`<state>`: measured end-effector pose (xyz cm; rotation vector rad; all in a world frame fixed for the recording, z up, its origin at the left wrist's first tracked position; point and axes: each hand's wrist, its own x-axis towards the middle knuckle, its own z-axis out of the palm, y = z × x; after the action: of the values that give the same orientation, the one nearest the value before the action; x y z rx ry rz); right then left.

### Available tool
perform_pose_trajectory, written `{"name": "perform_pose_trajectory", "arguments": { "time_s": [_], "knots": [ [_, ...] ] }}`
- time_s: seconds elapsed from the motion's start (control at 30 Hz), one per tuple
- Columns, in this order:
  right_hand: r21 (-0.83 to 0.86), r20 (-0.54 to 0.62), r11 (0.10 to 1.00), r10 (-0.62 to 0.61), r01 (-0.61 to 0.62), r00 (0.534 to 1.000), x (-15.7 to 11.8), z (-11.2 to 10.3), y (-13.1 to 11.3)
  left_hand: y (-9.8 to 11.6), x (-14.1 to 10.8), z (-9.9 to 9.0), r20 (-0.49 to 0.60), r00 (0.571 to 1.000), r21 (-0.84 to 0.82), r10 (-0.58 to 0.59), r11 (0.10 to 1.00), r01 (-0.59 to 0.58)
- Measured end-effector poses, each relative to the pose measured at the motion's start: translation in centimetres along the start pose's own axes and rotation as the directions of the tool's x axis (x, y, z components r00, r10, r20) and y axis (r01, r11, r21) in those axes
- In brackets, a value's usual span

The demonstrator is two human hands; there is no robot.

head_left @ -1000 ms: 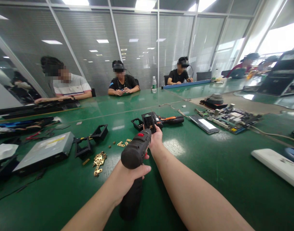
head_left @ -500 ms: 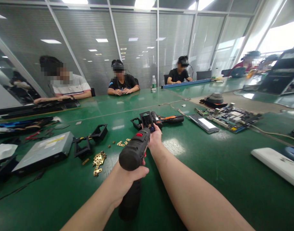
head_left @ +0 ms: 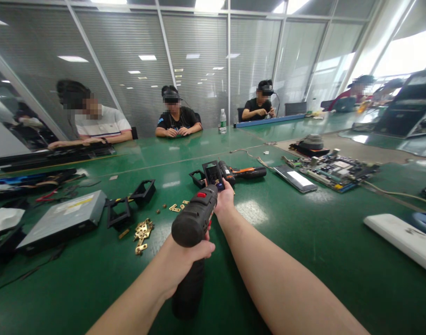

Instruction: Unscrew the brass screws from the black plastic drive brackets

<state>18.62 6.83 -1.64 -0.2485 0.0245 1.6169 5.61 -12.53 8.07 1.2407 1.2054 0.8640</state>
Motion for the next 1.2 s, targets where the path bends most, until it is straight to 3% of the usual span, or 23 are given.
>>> {"name": "perform_pose_trajectory", "arguments": {
  "time_s": [0.43, 1.1, 1.2],
  "knots": [
    [-0.009, -0.002, 1.000, -0.007, 0.007, 1.000, -0.02, -0.07, 0.01, 0.05, 0.24, -0.20, 0.041, 0.999, -0.025, 0.012, 1.000, -0.011],
    [-0.082, -0.039, 0.993, -0.091, 0.087, 0.995, -0.24, 0.43, 0.22, 0.53, 0.28, -0.79, 0.098, 0.992, -0.042, -0.085, 0.995, 0.090],
    [-0.084, -0.052, 0.991, -0.105, 0.100, 0.993, -0.23, 0.54, 0.19, 0.33, 0.25, -0.94, 0.097, 0.989, 0.019, -0.112, 0.994, 0.110]
  ]
}}
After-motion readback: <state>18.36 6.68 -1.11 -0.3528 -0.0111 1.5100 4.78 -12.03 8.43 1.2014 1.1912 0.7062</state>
